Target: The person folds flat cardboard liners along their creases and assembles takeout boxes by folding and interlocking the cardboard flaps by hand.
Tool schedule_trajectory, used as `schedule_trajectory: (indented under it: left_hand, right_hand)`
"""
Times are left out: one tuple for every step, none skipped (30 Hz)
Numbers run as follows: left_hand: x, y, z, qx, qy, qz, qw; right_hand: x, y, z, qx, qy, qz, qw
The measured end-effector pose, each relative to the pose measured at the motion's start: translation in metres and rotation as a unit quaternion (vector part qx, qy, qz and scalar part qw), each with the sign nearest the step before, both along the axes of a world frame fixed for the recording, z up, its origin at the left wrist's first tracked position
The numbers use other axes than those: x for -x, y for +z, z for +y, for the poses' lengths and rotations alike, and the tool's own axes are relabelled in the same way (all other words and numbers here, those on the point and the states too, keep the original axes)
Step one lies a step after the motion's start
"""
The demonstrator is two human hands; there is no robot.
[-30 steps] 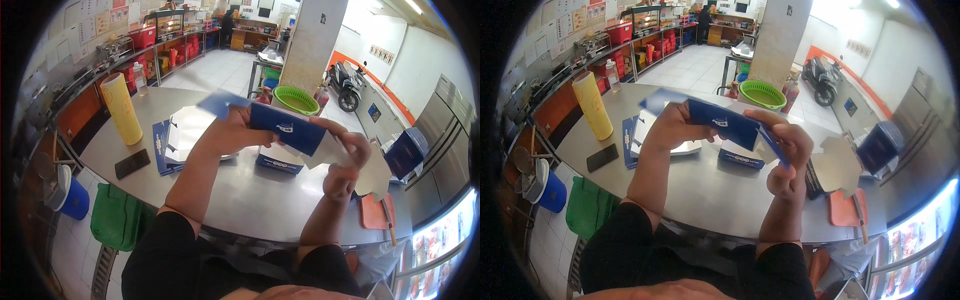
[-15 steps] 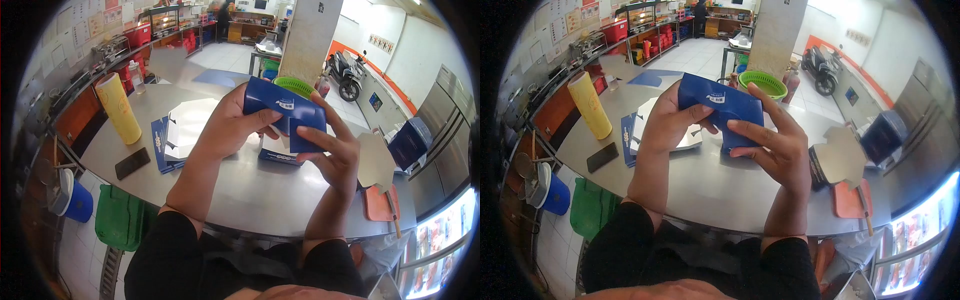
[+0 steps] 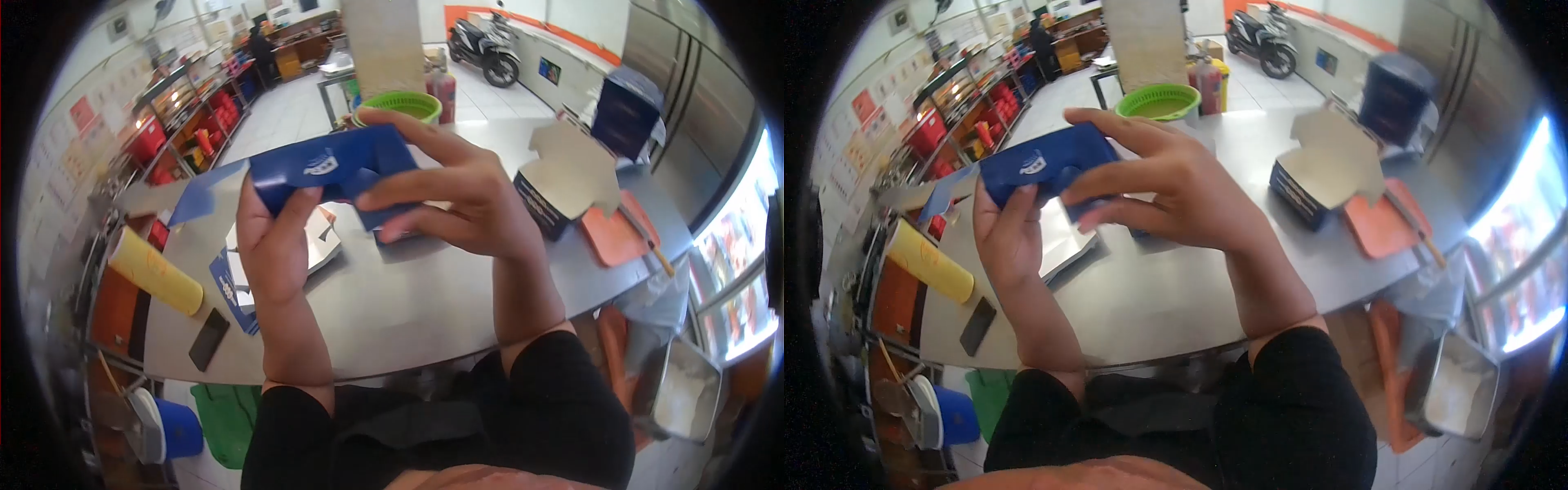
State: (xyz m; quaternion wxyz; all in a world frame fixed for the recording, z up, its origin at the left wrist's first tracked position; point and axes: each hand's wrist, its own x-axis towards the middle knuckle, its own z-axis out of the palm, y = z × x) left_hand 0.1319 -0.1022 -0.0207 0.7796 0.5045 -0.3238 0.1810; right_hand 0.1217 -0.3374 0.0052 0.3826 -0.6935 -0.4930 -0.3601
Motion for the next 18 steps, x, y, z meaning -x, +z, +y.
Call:
schedule_trajectory:
  left_hand:
    - [0.000, 0.000, -0.004, -0.002, 0.018, -0.014, 1.000]
    - [0.000, 0.000, -0.007, 0.005, -0.003, -0.004, 1.000]
    - [0.000, 0.000, -0.010, 0.014, -0.023, 0.007, 1.000]
    - [0.000, 0.000, -0.013, 0.024, -0.041, 0.017, 0.999]
    - [-0.002, 0.000, -0.011, 0.031, -0.086, 0.033, 0.995]
    - [-0.005, 0.001, -0.005, 0.039, -0.130, 0.048, 0.990]
    - [-0.007, 0.002, 0.000, 0.047, -0.173, 0.063, 0.982]
    - [-0.011, 0.002, 0.002, 0.044, -0.198, 0.062, 0.977]
    - [-0.012, 0.000, -0.001, 0.052, -0.167, 0.065, 0.982]
    - [-0.011, -0.001, -0.005, 0.059, -0.136, 0.068, 0.987]
    - [-0.011, -0.002, -0.009, 0.066, -0.103, 0.069, 0.990]
    - [-0.011, -0.004, -0.012, 0.055, -0.088, 0.050, 0.993]
    - [-0.010, -0.006, -0.014, 0.046, -0.071, 0.031, 0.996]
    - [-0.008, -0.008, -0.016, 0.038, -0.050, 0.011, 0.998]
    - [-0.005, -0.009, -0.020, 0.013, -0.006, 0.010, 1.000]
    - [-0.001, -0.011, -0.026, -0.011, 0.038, 0.010, 0.999]
    - [0.002, -0.012, -0.030, -0.034, 0.083, 0.011, 0.996]
    - [0.002, -0.011, -0.031, -0.017, 0.026, -0.002, 1.000]
  right_hand:
    - [0.001, -0.001, 0.003, -0.018, -0.016, -0.011, 1.000]
    - [0.002, -0.002, 0.006, -0.035, -0.031, -0.023, 0.999]
    - [0.004, -0.002, 0.007, -0.048, -0.038, -0.029, 0.998]
    - [0.005, -0.002, 0.008, -0.061, -0.045, -0.034, 0.997]
    - [0.005, -0.004, 0.006, -0.054, -0.043, -0.031, 0.997]
    - [0.004, -0.004, 0.004, -0.045, -0.040, -0.027, 0.998]
    - [0.004, -0.005, 0.003, -0.035, -0.036, -0.024, 0.998]
    - [0.003, -0.006, 0.004, -0.041, -0.039, -0.018, 0.998]
    - [0.002, -0.007, 0.006, -0.047, -0.041, -0.012, 0.998]
    - [0.003, -0.008, 0.008, -0.053, -0.043, -0.006, 0.998]
    - [0.004, -0.008, 0.007, -0.057, -0.055, -0.017, 0.997]
    - [0.005, -0.007, 0.007, -0.060, -0.065, -0.029, 0.996]
    - [0.005, -0.005, 0.008, -0.062, -0.072, -0.042, 0.995]
    - [0.005, -0.005, 0.008, -0.062, -0.092, -0.047, 0.993]
    - [0.003, -0.005, 0.008, -0.061, -0.110, -0.053, 0.991]
    - [0.001, -0.005, 0.008, -0.060, -0.127, -0.058, 0.988]
    - [-0.004, -0.006, 0.008, -0.078, -0.108, -0.056, 0.989]
    - [-0.010, -0.007, 0.008, -0.095, -0.089, -0.053, 0.990]
